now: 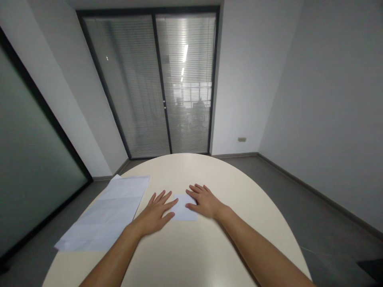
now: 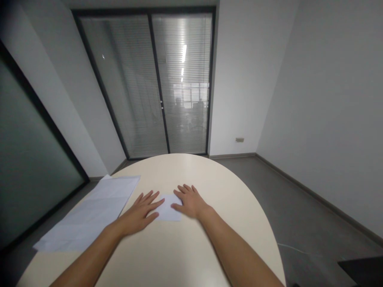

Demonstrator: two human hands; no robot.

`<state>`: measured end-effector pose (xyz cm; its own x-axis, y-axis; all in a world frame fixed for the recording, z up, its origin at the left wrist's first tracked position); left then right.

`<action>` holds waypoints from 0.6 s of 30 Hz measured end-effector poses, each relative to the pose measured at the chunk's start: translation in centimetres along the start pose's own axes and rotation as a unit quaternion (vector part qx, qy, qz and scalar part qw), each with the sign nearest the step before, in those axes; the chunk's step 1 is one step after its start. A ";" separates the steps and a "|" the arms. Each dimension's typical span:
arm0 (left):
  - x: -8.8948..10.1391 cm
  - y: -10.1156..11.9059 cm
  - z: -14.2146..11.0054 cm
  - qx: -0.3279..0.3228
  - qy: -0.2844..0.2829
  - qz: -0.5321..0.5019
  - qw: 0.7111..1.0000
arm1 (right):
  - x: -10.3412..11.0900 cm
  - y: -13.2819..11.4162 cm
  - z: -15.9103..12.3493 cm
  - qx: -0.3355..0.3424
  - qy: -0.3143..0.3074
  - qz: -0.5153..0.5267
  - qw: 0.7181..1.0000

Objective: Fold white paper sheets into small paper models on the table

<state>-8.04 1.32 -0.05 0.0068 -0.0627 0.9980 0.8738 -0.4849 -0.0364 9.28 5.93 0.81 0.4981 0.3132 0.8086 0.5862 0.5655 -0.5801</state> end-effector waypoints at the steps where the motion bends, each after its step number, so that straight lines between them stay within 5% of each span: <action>1: 0.1 0.0 0.0 -0.001 0.001 0.000 1.000 | 0.1 -0.2 0.0 0.008 0.008 -0.002 1.000; 10: 0.4 0.2 0.1 -0.009 0.026 -0.004 1.000 | 1.2 -1.1 0.2 0.067 0.100 0.029 0.992; 18: 0.9 0.6 0.1 -0.016 0.042 -0.004 0.999 | 1.9 -1.3 0.4 0.045 0.143 0.075 0.986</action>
<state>-7.47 1.04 0.79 -0.0424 -0.1313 0.9904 0.8577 -0.5132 -0.0313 9.25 6.07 3.11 0.7421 0.1770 0.6465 0.4405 0.5982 -0.6694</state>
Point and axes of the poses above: each hand's wrist, its own z-axis towards the middle knuckle, its own x-axis out of the back of the hand, y = z × x, the point moved 9 cm from there along z, towards the middle knuckle, and after that the axes turned 15 degrees about z, right-handed, at the moved point
